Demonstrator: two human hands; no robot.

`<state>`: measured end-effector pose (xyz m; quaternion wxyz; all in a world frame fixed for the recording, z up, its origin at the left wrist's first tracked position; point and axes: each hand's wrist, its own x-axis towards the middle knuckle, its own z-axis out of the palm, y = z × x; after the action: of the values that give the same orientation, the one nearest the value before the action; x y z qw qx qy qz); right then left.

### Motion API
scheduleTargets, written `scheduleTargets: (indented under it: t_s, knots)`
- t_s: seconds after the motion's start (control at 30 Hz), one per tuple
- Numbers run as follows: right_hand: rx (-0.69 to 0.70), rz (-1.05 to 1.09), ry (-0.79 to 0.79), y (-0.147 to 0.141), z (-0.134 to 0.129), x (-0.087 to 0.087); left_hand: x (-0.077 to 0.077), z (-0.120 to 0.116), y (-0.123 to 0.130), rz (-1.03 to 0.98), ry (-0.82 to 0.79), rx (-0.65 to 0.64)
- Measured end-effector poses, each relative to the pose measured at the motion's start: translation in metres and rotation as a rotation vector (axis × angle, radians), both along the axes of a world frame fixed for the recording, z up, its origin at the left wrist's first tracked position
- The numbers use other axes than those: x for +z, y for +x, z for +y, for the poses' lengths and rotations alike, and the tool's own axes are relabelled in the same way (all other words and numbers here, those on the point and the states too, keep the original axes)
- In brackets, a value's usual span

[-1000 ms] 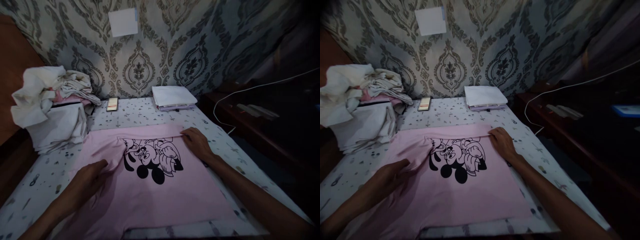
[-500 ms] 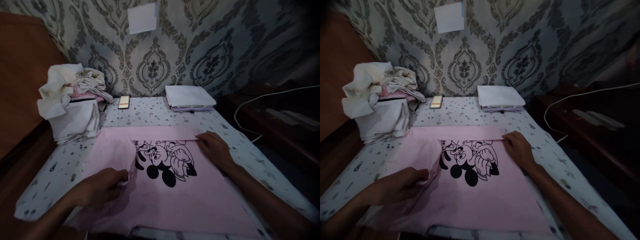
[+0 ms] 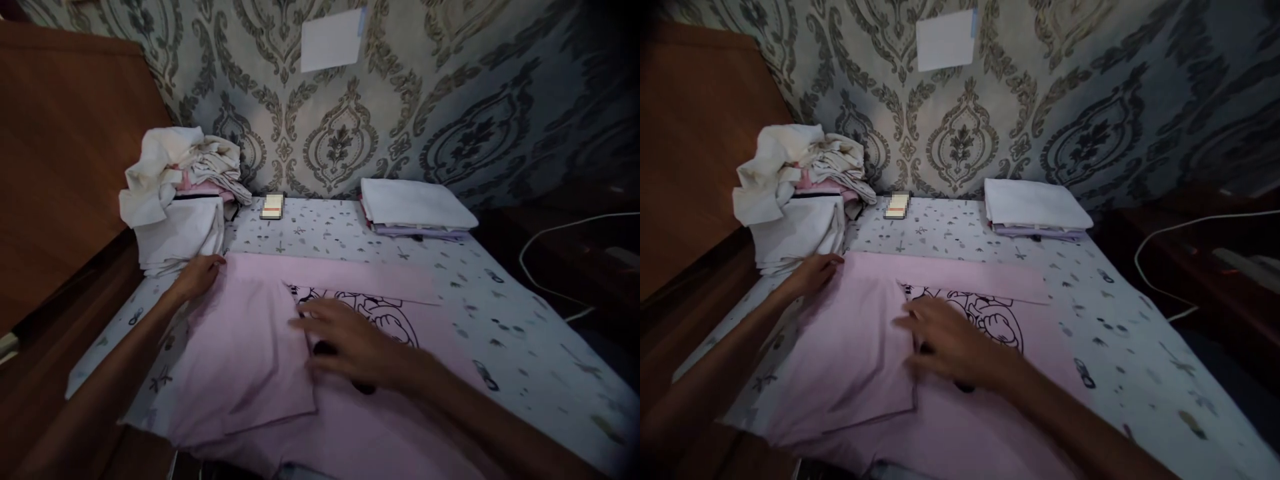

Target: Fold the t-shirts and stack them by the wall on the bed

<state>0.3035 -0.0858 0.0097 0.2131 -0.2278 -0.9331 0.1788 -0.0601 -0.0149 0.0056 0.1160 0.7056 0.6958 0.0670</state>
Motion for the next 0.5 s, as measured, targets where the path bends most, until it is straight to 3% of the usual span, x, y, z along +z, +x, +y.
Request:
scheduleTargets:
  t_s: [0.07, 0.17, 0.37, 0.43, 0.5]
  knots:
    - [0.233, -0.062, 0.011, -0.049, -0.022, 0.003, -0.008, -0.002, -0.002, 0.018, 0.060, -0.027]
    - [0.351, -0.182, 0.074, -0.095, -0.051, -0.004, -0.015, -0.005, -0.006, -0.028, 0.070, -0.037]
    - [0.310, -0.192, 0.197, -0.119, -0.073, -0.030, -0.016, -0.010, -0.007, -0.066, 0.079, -0.025]
    - [0.278, -0.132, 0.133, -0.120, -0.073, -0.033, -0.014, -0.013, -0.002, 0.014, 0.074, 0.014]
    - [0.210, 0.003, -0.033, -0.119, -0.073, -0.031, -0.013, -0.015, 0.003, 0.103, 0.060, 0.044]
